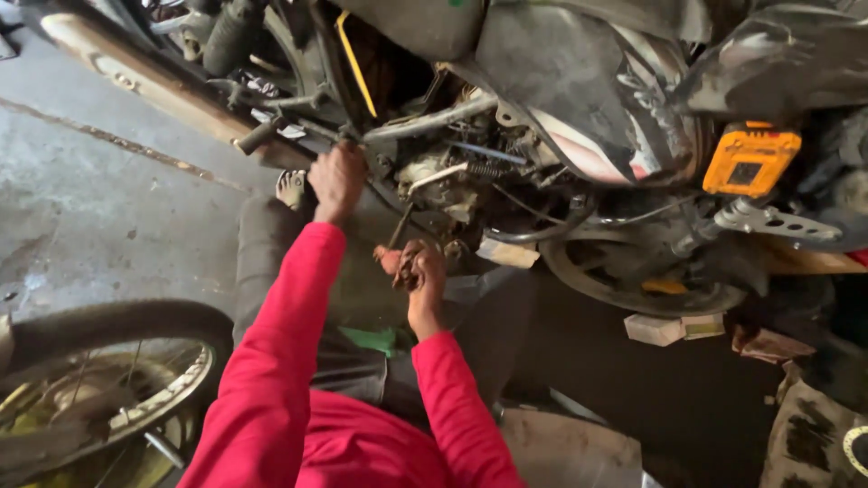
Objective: Dismantling parts of a motorcycle, including removing and inspecting the air filter and working on the engine area.
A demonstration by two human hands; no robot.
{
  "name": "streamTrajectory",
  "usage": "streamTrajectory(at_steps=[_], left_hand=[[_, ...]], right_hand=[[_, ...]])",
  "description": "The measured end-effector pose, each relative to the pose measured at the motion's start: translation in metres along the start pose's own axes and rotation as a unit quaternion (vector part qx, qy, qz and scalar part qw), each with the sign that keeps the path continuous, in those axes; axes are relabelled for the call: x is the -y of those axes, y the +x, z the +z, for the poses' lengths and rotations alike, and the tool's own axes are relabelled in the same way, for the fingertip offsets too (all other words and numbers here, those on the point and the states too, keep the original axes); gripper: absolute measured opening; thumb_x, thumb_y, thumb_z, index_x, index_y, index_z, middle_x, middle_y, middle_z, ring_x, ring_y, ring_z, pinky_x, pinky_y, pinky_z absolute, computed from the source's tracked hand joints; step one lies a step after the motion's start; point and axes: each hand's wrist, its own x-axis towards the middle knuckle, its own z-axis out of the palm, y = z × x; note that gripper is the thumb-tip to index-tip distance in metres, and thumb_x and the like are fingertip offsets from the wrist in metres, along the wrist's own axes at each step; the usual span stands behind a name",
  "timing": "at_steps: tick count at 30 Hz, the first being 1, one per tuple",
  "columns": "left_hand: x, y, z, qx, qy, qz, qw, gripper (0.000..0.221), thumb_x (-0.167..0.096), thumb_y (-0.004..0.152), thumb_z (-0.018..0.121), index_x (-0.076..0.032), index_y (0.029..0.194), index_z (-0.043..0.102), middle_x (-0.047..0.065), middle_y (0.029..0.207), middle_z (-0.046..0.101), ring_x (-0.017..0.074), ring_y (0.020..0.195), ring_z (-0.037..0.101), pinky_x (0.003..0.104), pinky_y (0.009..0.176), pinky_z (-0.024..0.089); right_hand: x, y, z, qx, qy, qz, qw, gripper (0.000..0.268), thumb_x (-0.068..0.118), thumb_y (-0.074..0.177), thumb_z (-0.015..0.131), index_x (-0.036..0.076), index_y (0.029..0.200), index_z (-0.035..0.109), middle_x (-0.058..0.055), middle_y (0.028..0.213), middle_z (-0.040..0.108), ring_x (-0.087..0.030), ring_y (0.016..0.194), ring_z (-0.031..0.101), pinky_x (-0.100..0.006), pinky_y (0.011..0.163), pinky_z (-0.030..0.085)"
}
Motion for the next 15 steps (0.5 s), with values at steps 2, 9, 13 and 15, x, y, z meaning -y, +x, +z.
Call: streamTrajectory(at_steps=[2, 9, 13, 15], left_hand=[[-0.002, 0.028, -0.009, -0.014, -0.005, 0.006, 1.000, 0.039, -0.051, 0.093, 0.065, -0.013, 0.094, 0.074, 0.025, 0.089, 0.073, 0.0487, 0.083, 0.069, 0.059, 0.071, 0.053], [0.031, 0.108, 0.047, 0.096, -0.067, -0.049, 0.992, 0.031, -0.041, 0.104, 0.057, -0.015, 0.109, 0.073, 0.026, 0.103, 0.072, 0.0505, 0.097, 0.066, 0.059, 0.084, 0.051], [0.028, 0.134, 0.055, 0.077, -0.095, 0.000, 0.993, 0.034, -0.044, 0.103, 0.061, -0.013, 0.114, 0.071, 0.025, 0.102, 0.073, 0.0488, 0.097, 0.067, 0.058, 0.081, 0.051], [0.006, 0.141, 0.036, 0.086, -0.098, 0.029, 0.991, 0.032, -0.041, 0.102, 0.062, -0.013, 0.111, 0.073, 0.025, 0.097, 0.072, 0.0488, 0.092, 0.066, 0.058, 0.076, 0.051]], right_hand=[[-0.006, 0.005, -0.003, -0.009, -0.004, 0.000, 1.000, 0.018, 0.021, 0.100, 0.065, 0.012, 0.088, 0.054, -0.005, 0.092, 0.063, -0.015, 0.076, 0.057, -0.030, 0.064, 0.047], [-0.044, 0.021, -0.042, -0.138, -0.049, 0.078, 0.986, 0.015, 0.020, 0.092, 0.066, 0.014, 0.106, 0.065, 0.001, 0.098, 0.062, -0.013, 0.092, 0.060, -0.031, 0.083, 0.050], [-0.070, 0.022, -0.072, -0.182, -0.075, 0.120, 0.973, 0.016, 0.018, 0.092, 0.066, 0.013, 0.107, 0.065, 0.002, 0.103, 0.065, -0.013, 0.099, 0.062, -0.032, 0.088, 0.050], [-0.070, 0.023, -0.064, -0.197, -0.091, 0.128, 0.968, 0.015, 0.016, 0.092, 0.066, 0.012, 0.106, 0.065, 0.002, 0.103, 0.065, -0.012, 0.099, 0.062, -0.031, 0.089, 0.050]])
